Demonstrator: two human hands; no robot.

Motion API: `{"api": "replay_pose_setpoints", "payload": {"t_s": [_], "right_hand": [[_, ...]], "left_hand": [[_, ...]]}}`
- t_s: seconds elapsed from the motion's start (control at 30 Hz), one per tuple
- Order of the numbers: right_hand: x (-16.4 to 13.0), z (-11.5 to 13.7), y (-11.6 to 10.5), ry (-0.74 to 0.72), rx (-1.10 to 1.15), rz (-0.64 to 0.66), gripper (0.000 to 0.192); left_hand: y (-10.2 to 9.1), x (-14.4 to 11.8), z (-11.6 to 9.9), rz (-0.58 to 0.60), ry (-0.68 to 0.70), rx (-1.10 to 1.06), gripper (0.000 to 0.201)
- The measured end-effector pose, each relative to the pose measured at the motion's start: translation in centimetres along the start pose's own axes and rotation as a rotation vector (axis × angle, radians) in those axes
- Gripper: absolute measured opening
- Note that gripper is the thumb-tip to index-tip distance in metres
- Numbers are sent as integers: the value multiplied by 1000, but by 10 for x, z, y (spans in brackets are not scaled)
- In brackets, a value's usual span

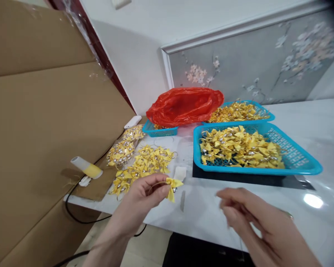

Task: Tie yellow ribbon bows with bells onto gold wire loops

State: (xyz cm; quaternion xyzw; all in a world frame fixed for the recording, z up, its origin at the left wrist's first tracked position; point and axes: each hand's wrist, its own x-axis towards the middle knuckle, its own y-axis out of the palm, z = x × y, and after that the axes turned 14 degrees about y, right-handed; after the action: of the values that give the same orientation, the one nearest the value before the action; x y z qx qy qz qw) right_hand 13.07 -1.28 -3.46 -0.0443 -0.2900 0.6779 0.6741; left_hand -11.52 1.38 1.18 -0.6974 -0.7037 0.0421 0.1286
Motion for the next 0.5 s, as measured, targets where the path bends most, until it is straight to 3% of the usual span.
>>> {"api": "replay_pose_setpoints", "payload": {"t_s": [0.1,0.2,0.27,0.43,0.5], "right_hand": [[18,16,9,-39,44,58,18],[31,22,20,-66,109,80,11],[32,22,28,-125,147,20,14],[17,13,53,-360,-35,-358,13],[14,10,63,-371,-78,-407,13]], "left_hand": [[16,-6,-14,155,53,-44,11],[28,-12,-21,194,125,-18,10],[35,-17,-21,137,161,9,8],[56,-29,-4,-99,234,66,9],[66,-32,4,-177,255,76,7]]}}
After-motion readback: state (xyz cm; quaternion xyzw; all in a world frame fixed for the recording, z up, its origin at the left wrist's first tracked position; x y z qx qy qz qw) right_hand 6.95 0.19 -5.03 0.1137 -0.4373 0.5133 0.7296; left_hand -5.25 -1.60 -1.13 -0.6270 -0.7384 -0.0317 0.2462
